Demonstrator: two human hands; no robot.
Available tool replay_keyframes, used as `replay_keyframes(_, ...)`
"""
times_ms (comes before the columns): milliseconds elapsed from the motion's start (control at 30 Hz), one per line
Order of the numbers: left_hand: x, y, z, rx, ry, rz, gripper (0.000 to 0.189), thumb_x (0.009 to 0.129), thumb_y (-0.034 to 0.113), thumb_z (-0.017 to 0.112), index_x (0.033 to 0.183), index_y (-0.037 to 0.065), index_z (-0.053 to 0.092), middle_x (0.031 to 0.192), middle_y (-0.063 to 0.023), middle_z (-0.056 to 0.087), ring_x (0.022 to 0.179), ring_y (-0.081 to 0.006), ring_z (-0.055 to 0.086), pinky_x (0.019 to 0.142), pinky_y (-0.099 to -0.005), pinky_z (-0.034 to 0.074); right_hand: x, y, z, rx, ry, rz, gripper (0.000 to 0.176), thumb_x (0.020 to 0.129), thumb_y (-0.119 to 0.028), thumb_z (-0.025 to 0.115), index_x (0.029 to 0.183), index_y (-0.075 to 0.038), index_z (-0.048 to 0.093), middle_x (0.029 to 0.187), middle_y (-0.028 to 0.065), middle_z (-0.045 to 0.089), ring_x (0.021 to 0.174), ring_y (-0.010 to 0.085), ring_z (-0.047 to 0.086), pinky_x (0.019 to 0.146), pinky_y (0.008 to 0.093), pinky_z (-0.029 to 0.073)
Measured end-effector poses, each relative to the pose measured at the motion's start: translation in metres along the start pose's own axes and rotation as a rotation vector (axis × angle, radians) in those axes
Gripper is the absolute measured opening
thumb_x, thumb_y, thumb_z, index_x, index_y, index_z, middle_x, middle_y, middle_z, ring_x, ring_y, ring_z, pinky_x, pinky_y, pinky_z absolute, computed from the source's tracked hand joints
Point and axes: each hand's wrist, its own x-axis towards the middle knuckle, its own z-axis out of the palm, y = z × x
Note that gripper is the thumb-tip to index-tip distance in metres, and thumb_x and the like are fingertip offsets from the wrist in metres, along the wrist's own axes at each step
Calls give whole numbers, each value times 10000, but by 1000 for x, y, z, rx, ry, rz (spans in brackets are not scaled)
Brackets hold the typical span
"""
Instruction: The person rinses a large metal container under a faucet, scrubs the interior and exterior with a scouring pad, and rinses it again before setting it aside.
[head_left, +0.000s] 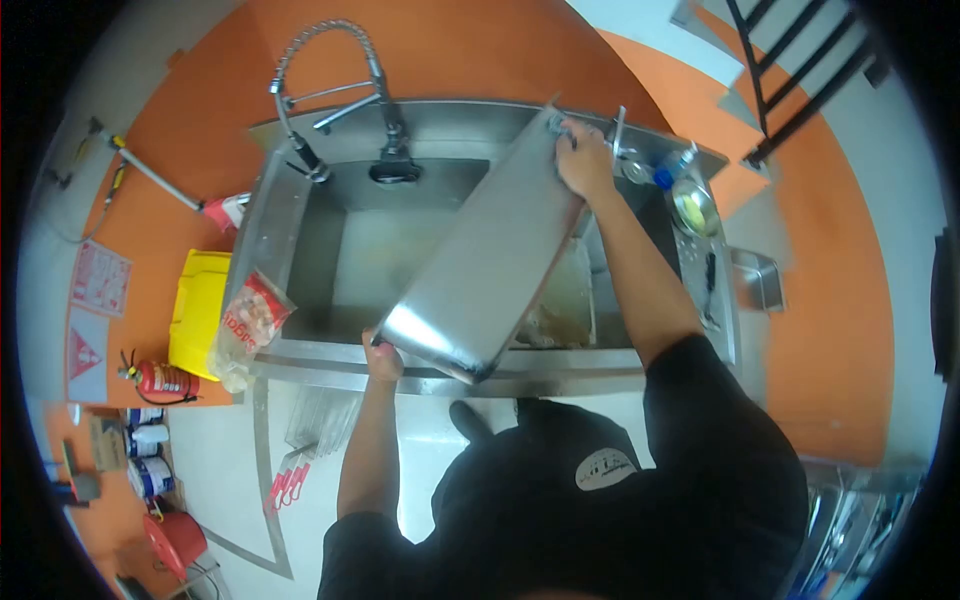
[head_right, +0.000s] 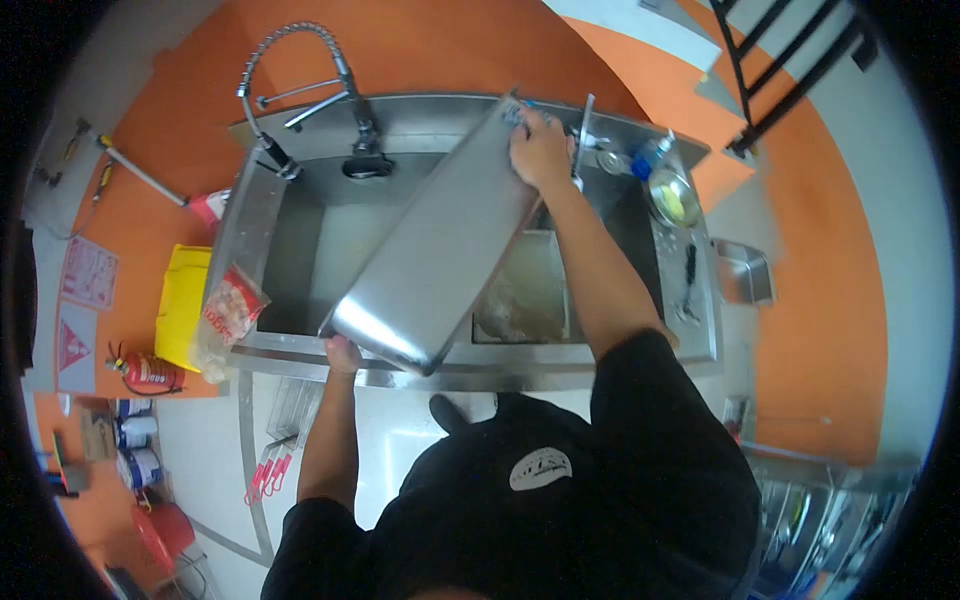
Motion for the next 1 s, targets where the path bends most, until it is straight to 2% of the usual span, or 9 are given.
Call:
replay_keyframes(100,-45,-26,3,-312,75,-484,259,911,207,477,988,-8,598,901,-109,628,902,-244,610,832,-421,487,-55,-49,-21,313,-244,-523,326,864,-176,583,1183,-114,609,1318,194,492,1212,379,460,1056,456,331)
replay_keyframes(233,19,56,-21,-328,-103,-77,230,888,209,579,1064,66,615,1017,-115,601,906,-272,583,802,-388,482,-58,-73,-39,213,-527,-729,370,863,-180,610,1202,-32,595,1369,160,472,1253,352,445,1049,433,359)
replay_keyframes(333,82,165,-29,-153,64,-259,276,912,185,538,750,-29,474,648,-131,442,617,-213,429,611,-350,373,49,27,61,182,-351,-657,429,970,-260,484,1304,8,486,1343,219,478,1262,349,445,1065,438,339)
replay_keyframes(433,82,163,0,-86,218,-314,253,858,185,507,772,-50,469,643,-155,431,611,-232,440,612,-355,383,122,91,96,529,-548,55,502,988,-352,402,1327,15,458,1341,223,480,1247,361,458,1040,418,354)
replay_keyframes(567,87,128,2,-52,540,-372,243,803,147,450,925,-38,549,737,-209,527,703,-287,548,665,-370,438,128,119,96,1098,-876,67,538,965,-324,449,1362,37,405,1300,220,516,1219,346,491,1020,444,382)
replay_keyframes(633,94,130,-8,570,442,-55,258,766,111,443,956,-14,566,784,-208,552,748,-286,567,681,-367,446,130,117,85,947,-826,19,507,929,-310,505,1307,26,469,1186,167,539,1026,272,495,846,376,397)
replay_keyframes(800,161,246,-11,56,798,-224,230,689,146,546,881,35,608,792,-139,591,814,-302,581,688,-422,440,82,91,36,655,-660,-82,485,879,-338,569,1243,-17,583,983,84,584,684,161,467,554,287,383)
replay_keyframes(867,168,266,-20,865,276,-58,206,706,228,567,806,64,640,755,-108,616,766,-287,616,672,-432,444,54,74,12,574,-589,-123,512,884,-386,549,1262,-44,603,951,79,596,630,161,433,522,299,344)
replay_keyframes(1000,189,265,40,1044,-122,-302,291,752,364,580,743,85,663,637,-91,614,609,-287,620,631,-433,463,22,63,-15,465,-551,197,460,930,-313,491,1306,-50,532,1215,184,550,1020,328,509,852,424,412)
